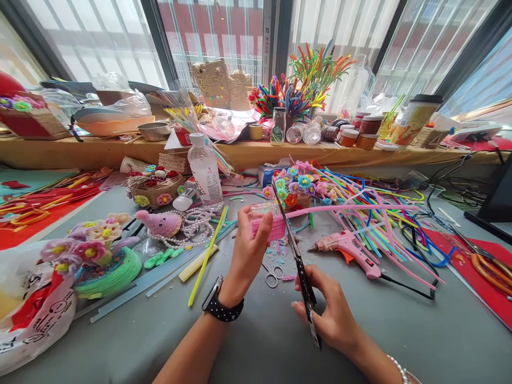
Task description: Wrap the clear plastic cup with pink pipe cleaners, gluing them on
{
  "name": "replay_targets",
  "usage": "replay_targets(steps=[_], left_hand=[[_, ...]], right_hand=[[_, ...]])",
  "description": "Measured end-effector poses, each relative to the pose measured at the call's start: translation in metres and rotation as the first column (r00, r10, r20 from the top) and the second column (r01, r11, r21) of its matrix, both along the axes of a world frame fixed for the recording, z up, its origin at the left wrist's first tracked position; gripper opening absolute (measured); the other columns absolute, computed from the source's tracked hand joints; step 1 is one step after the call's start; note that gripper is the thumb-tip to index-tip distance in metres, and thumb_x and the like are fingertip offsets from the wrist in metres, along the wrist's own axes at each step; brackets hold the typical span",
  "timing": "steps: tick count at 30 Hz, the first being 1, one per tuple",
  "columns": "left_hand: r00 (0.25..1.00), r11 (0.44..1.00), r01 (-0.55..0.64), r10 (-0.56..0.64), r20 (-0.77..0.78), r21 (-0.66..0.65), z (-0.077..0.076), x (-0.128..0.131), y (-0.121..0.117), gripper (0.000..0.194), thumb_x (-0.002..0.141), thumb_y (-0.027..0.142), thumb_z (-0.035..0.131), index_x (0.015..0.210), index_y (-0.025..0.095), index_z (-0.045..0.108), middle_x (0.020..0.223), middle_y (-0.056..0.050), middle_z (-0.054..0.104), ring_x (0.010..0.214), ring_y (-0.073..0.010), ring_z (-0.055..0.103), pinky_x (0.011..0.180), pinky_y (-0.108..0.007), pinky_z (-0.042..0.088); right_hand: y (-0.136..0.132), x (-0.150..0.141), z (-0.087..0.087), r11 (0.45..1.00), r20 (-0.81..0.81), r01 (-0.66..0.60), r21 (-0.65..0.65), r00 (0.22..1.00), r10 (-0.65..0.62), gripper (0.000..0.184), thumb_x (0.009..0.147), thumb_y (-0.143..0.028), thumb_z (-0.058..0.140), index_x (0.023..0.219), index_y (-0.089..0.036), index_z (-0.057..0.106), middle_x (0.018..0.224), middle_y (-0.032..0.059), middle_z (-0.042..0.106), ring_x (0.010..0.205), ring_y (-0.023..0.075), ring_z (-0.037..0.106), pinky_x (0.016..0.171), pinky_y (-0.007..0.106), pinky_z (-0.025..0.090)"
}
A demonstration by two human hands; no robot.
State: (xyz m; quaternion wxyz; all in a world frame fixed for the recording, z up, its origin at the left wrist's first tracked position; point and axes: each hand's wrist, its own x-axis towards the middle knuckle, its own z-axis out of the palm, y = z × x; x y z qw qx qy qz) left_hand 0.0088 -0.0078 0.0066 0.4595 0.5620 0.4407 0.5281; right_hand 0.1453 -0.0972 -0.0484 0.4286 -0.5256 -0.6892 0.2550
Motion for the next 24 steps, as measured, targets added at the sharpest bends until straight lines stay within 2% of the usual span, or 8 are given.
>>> replay_targets(steps=[3, 9, 16, 24], left_hand=[[0.998, 0.999, 0.044, -0.044, 0.042, -0.005, 0.0014, -0.0002, -0.0015, 0.048, 0.077, 0.058, 0.046, 0.103, 0.018, 0.036, 0.077, 0.001, 0.051, 0.042, -0.0044, 0.04, 0.038, -0.019, 0.035], [0.989, 0.993, 0.109, -0.103, 0.104, -0.049, 0.0005, -0.0014, -0.0005, 0.054, 0.069, 0.05, 0.06, 0.106, 0.018, 0.037, 0.093, -0.005, 0.053, 0.052, -0.009, 0.052, 0.038, -0.021, 0.039], [0.981, 0.985, 0.156, -0.146, 0.132, -0.072, -0.0044, -0.0039, 0.006, 0.056, 0.067, 0.049, 0.062, 0.106, 0.018, 0.037, 0.094, -0.005, 0.052, 0.053, -0.0094, 0.052, 0.037, -0.02, 0.039], [0.984, 0.988, 0.129, -0.118, 0.131, -0.079, 0.0012, -0.0017, -0.0011, 0.048, 0.07, 0.046, 0.06, 0.103, 0.018, 0.04, 0.089, -0.003, 0.052, 0.053, -0.0079, 0.048, 0.041, -0.02, 0.037]], right_hand=[[-0.0001, -0.0004, 0.0001, 1.0, 0.018, 0.012, 0.022, 1.0, -0.013, 0.021, 0.073, -0.038, 0.052, 0.076, -0.019, 0.044, 0.07, 0.0038, 0.056, 0.063, 0.0173, 0.055, 0.056, 0.028, 0.044], [0.0001, -0.0005, -0.0003, 0.999, 0.047, 0.024, 0.045, 0.999, -0.026, 0.024, 0.074, -0.039, 0.053, 0.078, -0.017, 0.046, 0.07, 0.0046, 0.056, 0.062, 0.0172, 0.055, 0.054, 0.027, 0.043], [-0.0001, -0.0001, 0.0004, 0.998, 0.069, 0.027, 0.057, 0.997, -0.031, 0.025, 0.074, -0.041, 0.053, 0.079, -0.017, 0.047, 0.068, 0.0034, 0.055, 0.056, 0.0143, 0.051, 0.051, 0.026, 0.043], [-0.0006, -0.0006, -0.0036, 0.998, 0.068, 0.036, 0.06, 0.997, -0.04, 0.025, 0.074, -0.04, 0.055, 0.081, -0.017, 0.047, 0.07, 0.004, 0.057, 0.059, 0.0152, 0.053, 0.054, 0.026, 0.044]])
